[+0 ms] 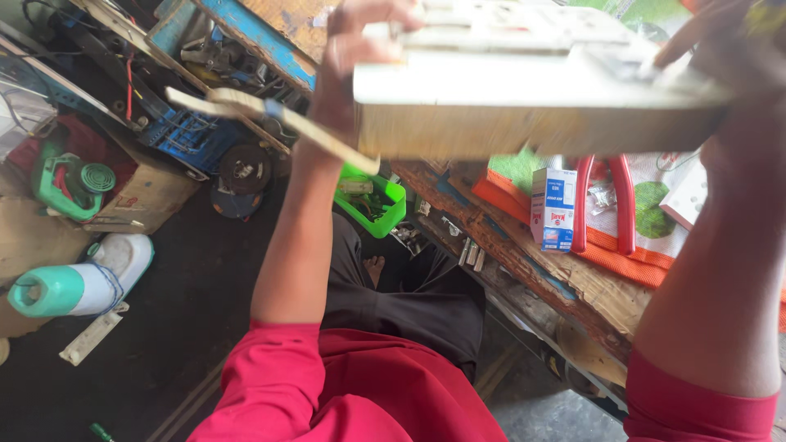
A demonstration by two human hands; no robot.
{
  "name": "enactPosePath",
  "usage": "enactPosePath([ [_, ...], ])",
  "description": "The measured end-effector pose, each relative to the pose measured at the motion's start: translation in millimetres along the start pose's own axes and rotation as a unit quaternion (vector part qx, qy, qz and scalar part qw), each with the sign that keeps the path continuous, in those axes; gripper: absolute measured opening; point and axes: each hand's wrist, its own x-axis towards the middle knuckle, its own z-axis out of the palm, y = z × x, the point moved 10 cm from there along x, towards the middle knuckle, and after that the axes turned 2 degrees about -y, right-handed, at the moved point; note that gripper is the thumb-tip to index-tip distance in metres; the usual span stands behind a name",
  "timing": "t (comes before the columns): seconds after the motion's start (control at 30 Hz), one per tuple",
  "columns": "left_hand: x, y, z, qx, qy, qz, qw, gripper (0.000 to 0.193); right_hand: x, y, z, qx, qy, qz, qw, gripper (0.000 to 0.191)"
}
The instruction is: The person sits on the floor at a low workbench and repairs a wooden switchboard box containing electrical sockets and wiring. They use a screwdriver to loosen and tighten screws on socket plates, reposition wires inside the box, and handle pliers while adjusting the board components.
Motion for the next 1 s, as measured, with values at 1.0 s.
enactPosePath([
  [1.0, -37, 21, 6, 0.107, -0.005, 0.031, 0.994, 0.043, 21, -138, 169, -0.331, -0.174, -0.302, 0.877, 0.029],
])
